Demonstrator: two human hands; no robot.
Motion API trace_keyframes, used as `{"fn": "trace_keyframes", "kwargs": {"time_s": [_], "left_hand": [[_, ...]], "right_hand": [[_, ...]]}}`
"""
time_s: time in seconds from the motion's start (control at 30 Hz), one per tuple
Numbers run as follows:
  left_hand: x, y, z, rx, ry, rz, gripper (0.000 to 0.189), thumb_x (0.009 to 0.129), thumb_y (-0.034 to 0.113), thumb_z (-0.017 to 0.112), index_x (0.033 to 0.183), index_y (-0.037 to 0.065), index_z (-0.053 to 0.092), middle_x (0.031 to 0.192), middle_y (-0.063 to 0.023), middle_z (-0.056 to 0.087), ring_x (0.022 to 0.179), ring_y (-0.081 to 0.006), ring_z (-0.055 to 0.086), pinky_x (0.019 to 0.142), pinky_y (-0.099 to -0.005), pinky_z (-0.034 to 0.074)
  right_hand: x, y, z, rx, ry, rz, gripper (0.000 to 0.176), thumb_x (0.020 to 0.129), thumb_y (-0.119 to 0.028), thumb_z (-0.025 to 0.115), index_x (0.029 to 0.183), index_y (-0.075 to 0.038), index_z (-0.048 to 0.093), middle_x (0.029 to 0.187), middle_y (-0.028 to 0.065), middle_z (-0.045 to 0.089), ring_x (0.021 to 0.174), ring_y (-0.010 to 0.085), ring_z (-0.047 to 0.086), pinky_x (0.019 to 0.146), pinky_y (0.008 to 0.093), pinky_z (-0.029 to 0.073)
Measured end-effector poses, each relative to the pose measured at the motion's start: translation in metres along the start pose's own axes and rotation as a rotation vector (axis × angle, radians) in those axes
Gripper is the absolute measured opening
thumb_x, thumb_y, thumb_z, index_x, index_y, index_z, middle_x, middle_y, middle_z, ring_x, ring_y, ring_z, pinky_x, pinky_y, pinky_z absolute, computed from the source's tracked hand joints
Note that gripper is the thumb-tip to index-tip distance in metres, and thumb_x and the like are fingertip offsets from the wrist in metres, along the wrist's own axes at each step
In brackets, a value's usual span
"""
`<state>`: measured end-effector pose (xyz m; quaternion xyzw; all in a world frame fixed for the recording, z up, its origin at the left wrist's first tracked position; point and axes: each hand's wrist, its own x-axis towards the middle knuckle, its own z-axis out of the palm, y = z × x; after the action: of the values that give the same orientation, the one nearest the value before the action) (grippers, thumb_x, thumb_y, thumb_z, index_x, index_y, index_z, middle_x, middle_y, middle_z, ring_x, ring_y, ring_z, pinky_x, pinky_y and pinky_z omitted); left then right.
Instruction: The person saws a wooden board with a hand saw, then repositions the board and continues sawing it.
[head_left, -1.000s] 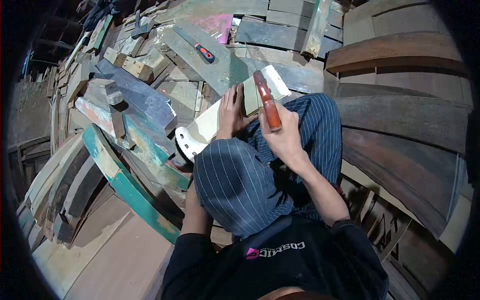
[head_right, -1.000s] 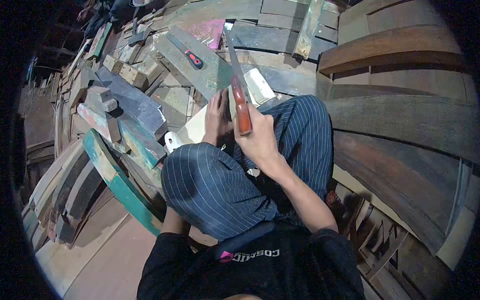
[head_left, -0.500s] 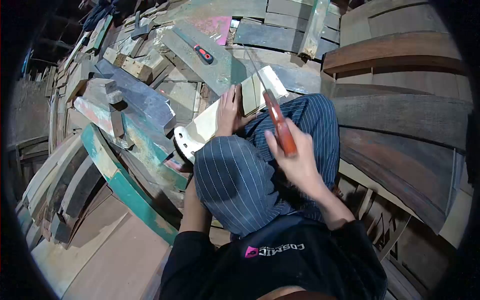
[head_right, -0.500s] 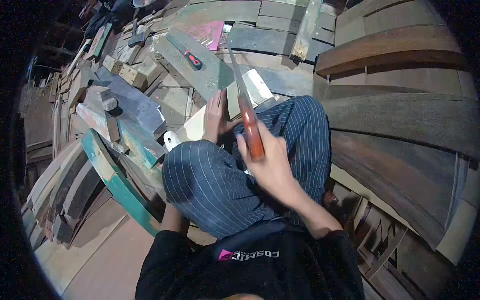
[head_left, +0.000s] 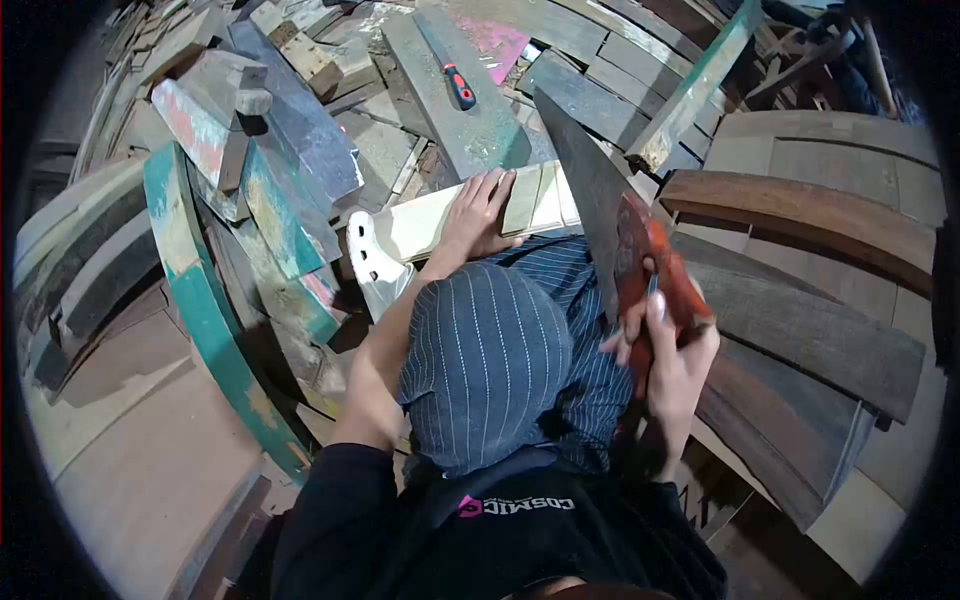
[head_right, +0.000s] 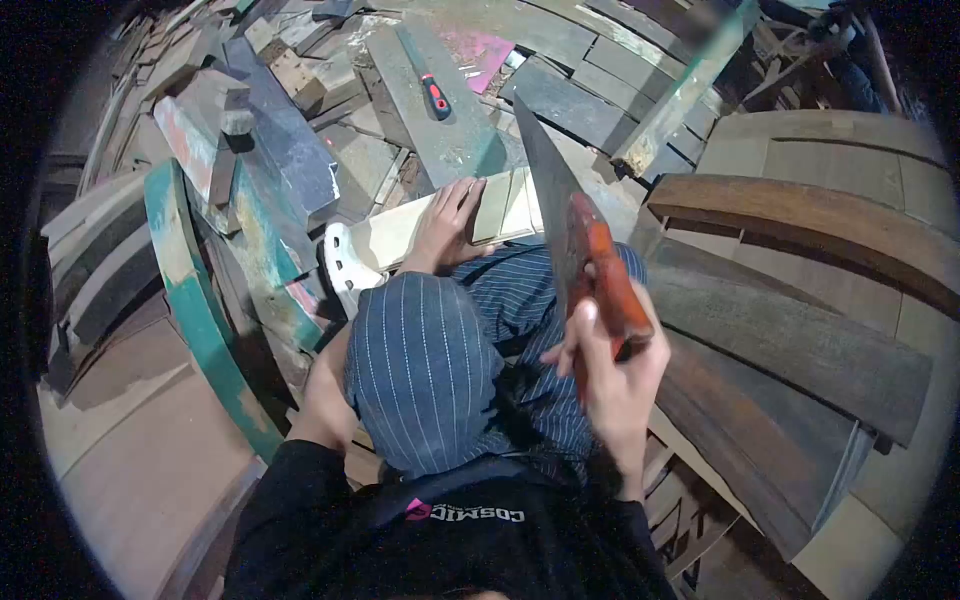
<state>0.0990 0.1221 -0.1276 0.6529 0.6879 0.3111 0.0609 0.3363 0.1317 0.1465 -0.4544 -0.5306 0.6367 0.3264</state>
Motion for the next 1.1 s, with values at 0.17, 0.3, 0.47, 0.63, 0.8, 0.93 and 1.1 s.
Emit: {"fn": "trace_keyframes", "kwargs": {"time_s": [0.17,0.3,0.47,0.63,0.8,0.93,1.1], "left_hand": [[-0.002,0.003,-0.001,-0.020,-0.001,-0.017,0.113,0.062,0.053,0.088,0.149,-0.002,0.041,0.141,-0.0248,0.049,0.130,-0.0414,0.049,0.113,-0.0491,0.040],[-0.002,0.002,0.000,-0.015,0.036,0.014,0.113,0.062,0.054,0.087,0.149,-0.002,0.041,0.140,-0.0249,0.049,0.130,-0.0419,0.049,0.113,-0.0492,0.040],[-0.004,-0.002,0.003,-0.023,0.002,-0.013,0.113,0.062,0.053,0.088,0.150,-0.001,0.040,0.143,-0.0252,0.047,0.133,-0.0422,0.047,0.114,-0.0498,0.039],[-0.003,0.003,-0.001,-0.058,0.008,-0.032,0.108,0.064,0.048,0.088,0.149,0.000,0.042,0.142,-0.0256,0.049,0.133,-0.0430,0.047,0.114,-0.0505,0.039],[-0.002,0.010,-0.003,0.031,-0.044,-0.045,0.109,0.063,0.040,0.090,0.150,-0.003,0.040,0.147,-0.0257,0.047,0.137,-0.0425,0.045,0.118,-0.0494,0.035],[-0.004,0.014,-0.004,-0.033,-0.080,-0.120,0.114,0.060,0.035,0.093,0.152,-0.002,0.038,0.149,-0.0252,0.044,0.140,-0.0435,0.041,0.120,-0.0508,0.032],[-0.003,0.020,-0.011,0.009,-0.093,-0.123,0.118,0.055,0.032,0.095,0.152,-0.002,0.037,0.145,-0.0250,0.047,0.138,-0.0419,0.042,0.119,-0.0488,0.034]], "right_hand": [[-0.013,0.003,0.016,-0.146,-0.065,0.019,0.040,0.094,-0.009,0.073,0.127,0.005,0.056,0.071,0.0019,0.060,0.052,0.0082,0.057,0.048,0.0241,0.047],[-0.006,0.033,0.021,-0.213,-0.028,-0.102,0.038,0.092,-0.013,0.077,0.122,0.002,0.059,0.074,-0.0012,0.058,0.062,0.0042,0.053,0.056,0.0213,0.042],[-0.005,0.056,0.014,-0.423,-0.113,-0.300,0.038,0.091,-0.007,0.075,0.121,0.001,0.053,0.076,0.0036,0.061,0.063,0.0062,0.056,0.057,0.0234,0.044],[-0.025,0.092,-0.007,-0.536,-0.307,-0.331,0.051,0.076,0.006,0.066,0.124,0.003,0.049,0.078,0.0182,0.062,0.062,0.0317,0.067,0.058,0.0341,0.052],[-0.042,0.136,-0.023,-0.712,-0.197,-0.399,0.057,0.069,0.010,0.070,0.122,0.000,0.050,0.086,0.0260,0.064,0.078,0.0473,0.068,0.062,0.0465,0.053],[-0.051,0.209,-0.039,-0.594,-0.177,-0.324,0.047,0.075,0.006,0.071,0.118,0.000,0.053,0.086,0.0218,0.065,0.077,0.0419,0.070,0.066,0.0430,0.054],[-0.052,0.222,-0.033,-0.515,-0.144,-0.463,0.039,0.082,-0.003,0.077,0.115,0.001,0.056,0.086,0.0184,0.067,0.071,0.0356,0.070,0.063,0.0399,0.054]]}}
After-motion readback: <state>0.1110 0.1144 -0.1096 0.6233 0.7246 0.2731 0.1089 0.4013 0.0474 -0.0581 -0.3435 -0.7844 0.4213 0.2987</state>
